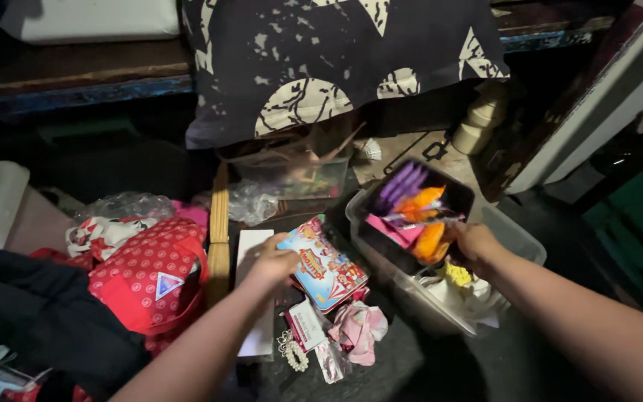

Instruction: The person organizes various small items on a cluttered floor. They handle a pink cloth, a white box, a red tin, and a clear plastic container, moving them between locations and into a red patterned bag. The person also picks up and places down a hair clip and a black rectangular object.

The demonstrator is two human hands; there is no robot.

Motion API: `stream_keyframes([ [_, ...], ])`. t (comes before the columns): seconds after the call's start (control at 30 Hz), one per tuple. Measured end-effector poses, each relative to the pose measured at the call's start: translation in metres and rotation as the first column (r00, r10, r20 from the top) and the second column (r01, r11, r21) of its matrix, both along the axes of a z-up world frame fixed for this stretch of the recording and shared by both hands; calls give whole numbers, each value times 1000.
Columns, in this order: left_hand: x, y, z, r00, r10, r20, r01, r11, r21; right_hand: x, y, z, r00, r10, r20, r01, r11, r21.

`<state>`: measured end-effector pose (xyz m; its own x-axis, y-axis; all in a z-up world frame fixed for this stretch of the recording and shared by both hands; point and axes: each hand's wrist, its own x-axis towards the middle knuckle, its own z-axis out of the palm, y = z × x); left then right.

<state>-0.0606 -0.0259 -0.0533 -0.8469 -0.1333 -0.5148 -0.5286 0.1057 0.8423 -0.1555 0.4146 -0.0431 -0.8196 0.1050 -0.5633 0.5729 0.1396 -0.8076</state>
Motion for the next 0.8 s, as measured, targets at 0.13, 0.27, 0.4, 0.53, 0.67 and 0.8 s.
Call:
stream_keyframes([
  [0.13, -3, -32, -7, 991, 74, 107, -54, 982, -181, -15, 17, -53, 974, 100, 205, -70, 986, -151],
  [0.27, 24, -65, -48, 995, 77, 69, -65, 984, -164, -6, 9, -54, 981, -16, 194, 13, 1000, 14],
  [0.4, 51, -98, -107, 926, -220, 306, 370, 682, -631, -7, 11, -34, 997, 72, 36, -78, 980, 186],
  [0.53, 82, -82, -92, 822, -291, 490, 560, 569, -602, 14, -15, 1, 844, 177, -506, 285, 652, 703],
  [0.67, 116, -36, -43, 883, -190, 430, 457, 562, -690, 54, -69, 59, 636, 423, -645, 237, 688, 685],
  [0.8, 112, -20, -27, 907, -61, 417, 376, 565, -734, 89, -115, 107, 461, 586, -666, 106, 709, 697],
])
